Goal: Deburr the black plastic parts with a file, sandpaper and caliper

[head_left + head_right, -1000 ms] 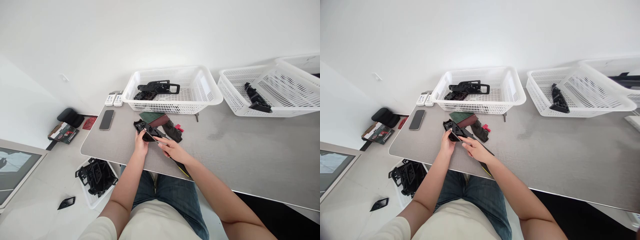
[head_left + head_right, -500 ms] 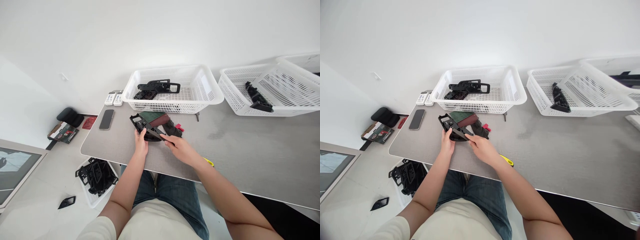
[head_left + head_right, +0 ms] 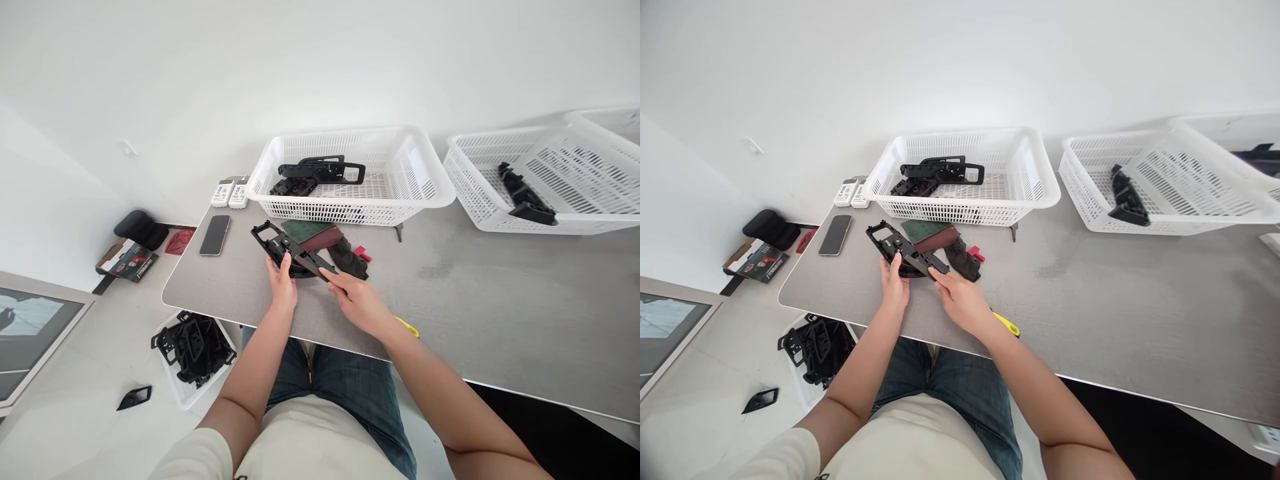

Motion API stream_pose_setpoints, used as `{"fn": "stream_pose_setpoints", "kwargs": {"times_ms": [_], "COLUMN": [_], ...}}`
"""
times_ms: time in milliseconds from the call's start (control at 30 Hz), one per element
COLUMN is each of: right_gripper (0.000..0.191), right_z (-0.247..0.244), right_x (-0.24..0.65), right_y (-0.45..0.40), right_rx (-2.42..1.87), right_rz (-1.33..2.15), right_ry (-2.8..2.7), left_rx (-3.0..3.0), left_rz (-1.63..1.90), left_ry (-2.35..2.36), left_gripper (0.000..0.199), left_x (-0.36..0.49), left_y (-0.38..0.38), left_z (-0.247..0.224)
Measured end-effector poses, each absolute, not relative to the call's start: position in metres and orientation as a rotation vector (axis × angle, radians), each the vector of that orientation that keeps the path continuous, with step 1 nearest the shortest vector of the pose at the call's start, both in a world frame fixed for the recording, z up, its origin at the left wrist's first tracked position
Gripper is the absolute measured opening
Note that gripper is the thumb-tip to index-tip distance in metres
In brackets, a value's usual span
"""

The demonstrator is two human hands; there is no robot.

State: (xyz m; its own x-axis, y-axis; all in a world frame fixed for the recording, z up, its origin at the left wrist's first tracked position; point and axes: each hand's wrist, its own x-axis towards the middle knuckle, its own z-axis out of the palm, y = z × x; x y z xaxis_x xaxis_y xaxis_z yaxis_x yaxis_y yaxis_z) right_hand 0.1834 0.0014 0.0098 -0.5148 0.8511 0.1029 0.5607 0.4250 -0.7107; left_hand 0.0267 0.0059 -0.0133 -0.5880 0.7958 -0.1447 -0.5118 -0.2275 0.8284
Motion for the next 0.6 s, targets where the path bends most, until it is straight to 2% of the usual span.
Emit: {"fn": "stream_pose_setpoints", "kwargs": {"times_ms": [500, 600], "right_gripper": [0.045, 0.044], "right_z": [0.0041, 0.0047], "right_x": [0.1815, 0.1821], "right_y": [-0.0017, 0.0022], "right_rx": [-1.148, -1.166], "right_rz": [0.716, 0.809], "right_ry": [-2.254, -2.144], "left_rx": [0.383, 0.368], "left_rz": [1.924, 1.94], "left_ry": [1.134, 1.113], "left_gripper": [0.042, 0.041], "left_x": [0.0264, 0.027], "left_y": [0.0067, 0.0068], "left_z": [-0.0177, -0.0161]}}
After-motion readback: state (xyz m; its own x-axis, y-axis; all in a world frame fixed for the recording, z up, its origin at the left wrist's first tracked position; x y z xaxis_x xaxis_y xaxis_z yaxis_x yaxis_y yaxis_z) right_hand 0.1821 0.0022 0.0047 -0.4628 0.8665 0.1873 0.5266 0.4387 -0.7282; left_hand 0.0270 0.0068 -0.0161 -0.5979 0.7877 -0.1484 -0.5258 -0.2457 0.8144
